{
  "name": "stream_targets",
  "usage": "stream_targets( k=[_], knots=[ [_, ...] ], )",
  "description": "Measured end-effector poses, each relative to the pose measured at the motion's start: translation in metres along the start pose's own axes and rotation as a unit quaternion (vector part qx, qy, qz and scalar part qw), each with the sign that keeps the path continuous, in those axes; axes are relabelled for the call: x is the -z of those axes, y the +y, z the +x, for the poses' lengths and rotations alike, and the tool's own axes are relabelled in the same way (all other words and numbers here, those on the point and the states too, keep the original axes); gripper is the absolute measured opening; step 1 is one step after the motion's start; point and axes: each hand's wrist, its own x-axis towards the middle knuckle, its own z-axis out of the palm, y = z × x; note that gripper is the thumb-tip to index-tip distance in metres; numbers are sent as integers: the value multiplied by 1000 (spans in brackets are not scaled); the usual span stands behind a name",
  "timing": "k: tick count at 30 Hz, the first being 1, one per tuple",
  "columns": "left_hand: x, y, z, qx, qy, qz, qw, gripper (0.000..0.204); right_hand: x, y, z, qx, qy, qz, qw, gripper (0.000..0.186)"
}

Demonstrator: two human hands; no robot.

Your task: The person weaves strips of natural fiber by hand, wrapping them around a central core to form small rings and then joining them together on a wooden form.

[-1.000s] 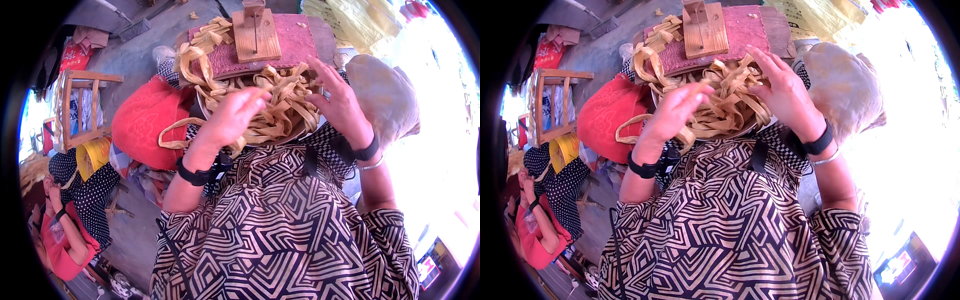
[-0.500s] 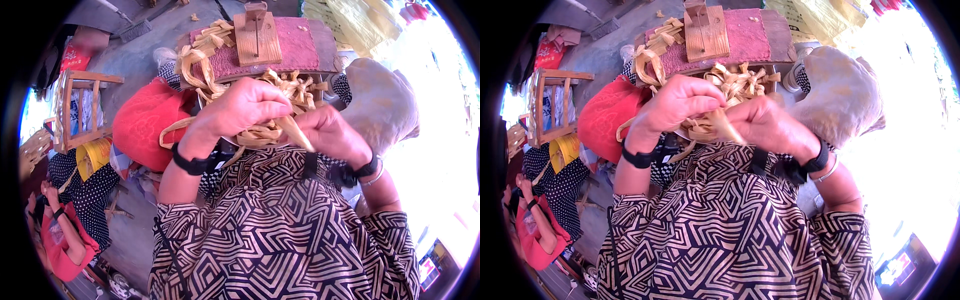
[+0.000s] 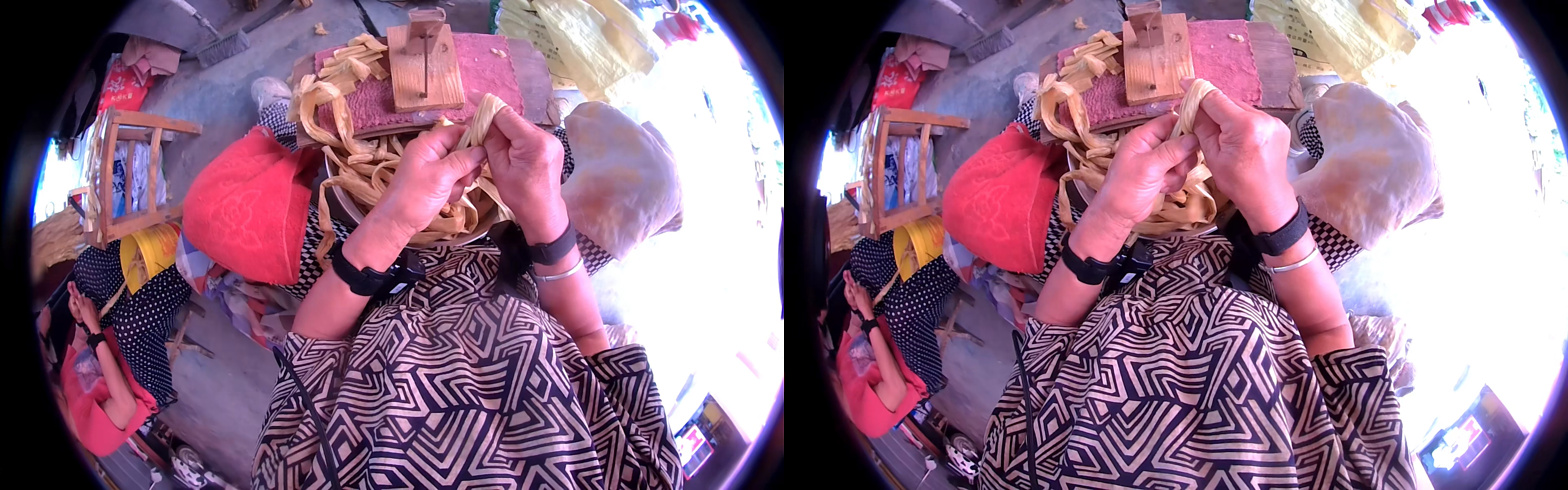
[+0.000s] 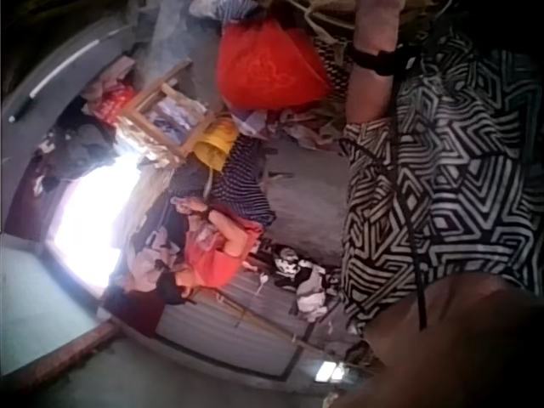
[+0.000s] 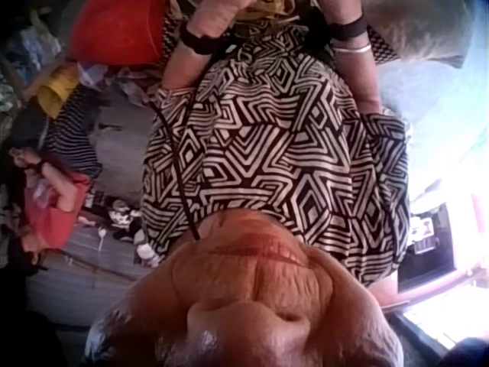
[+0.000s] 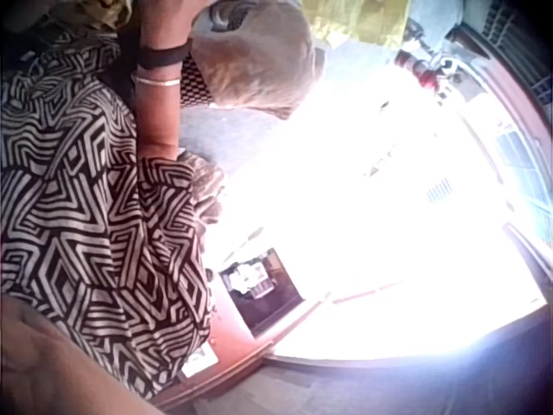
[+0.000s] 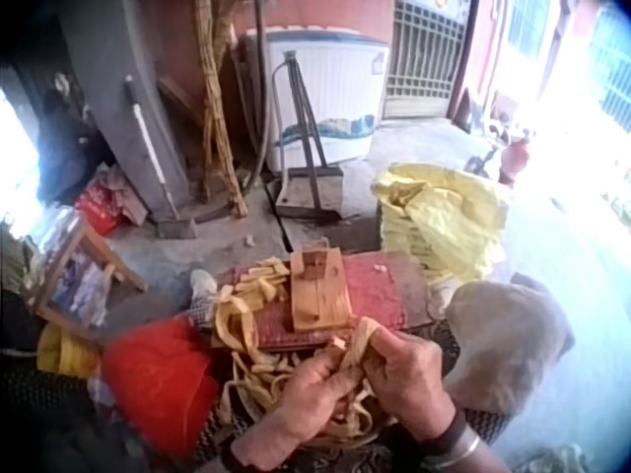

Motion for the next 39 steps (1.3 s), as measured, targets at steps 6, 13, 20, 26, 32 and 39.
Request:
stream_targets(
  k=[6, 13, 20, 26, 32, 39],
  knots=[
    [6, 13, -3, -142, 27, 401, 905, 20, -1, 28, -5, 15, -74, 33, 997, 16],
    [2, 5, -2, -345, 56, 513, 784, 26, -13, 31, -16, -283, -247, 674, 636, 26],
    [-24, 20, 2, -310, 124, 502, 798, 20, -10, 12, -5, -85, -71, 353, 929, 12],
    [-13, 0, 14, -128, 166, 174, 962, 18, -15, 15, -5, 36, 104, 181, 977, 14],
    [6, -6, -31, 40, 75, 89, 992, 21, -14, 29, -1, -47, 65, 280, 956, 11],
    [-3, 22, -31, -242, 146, 641, 714, 12, 25, 15, 25, -51, -123, 278, 951, 21]
  ],
)
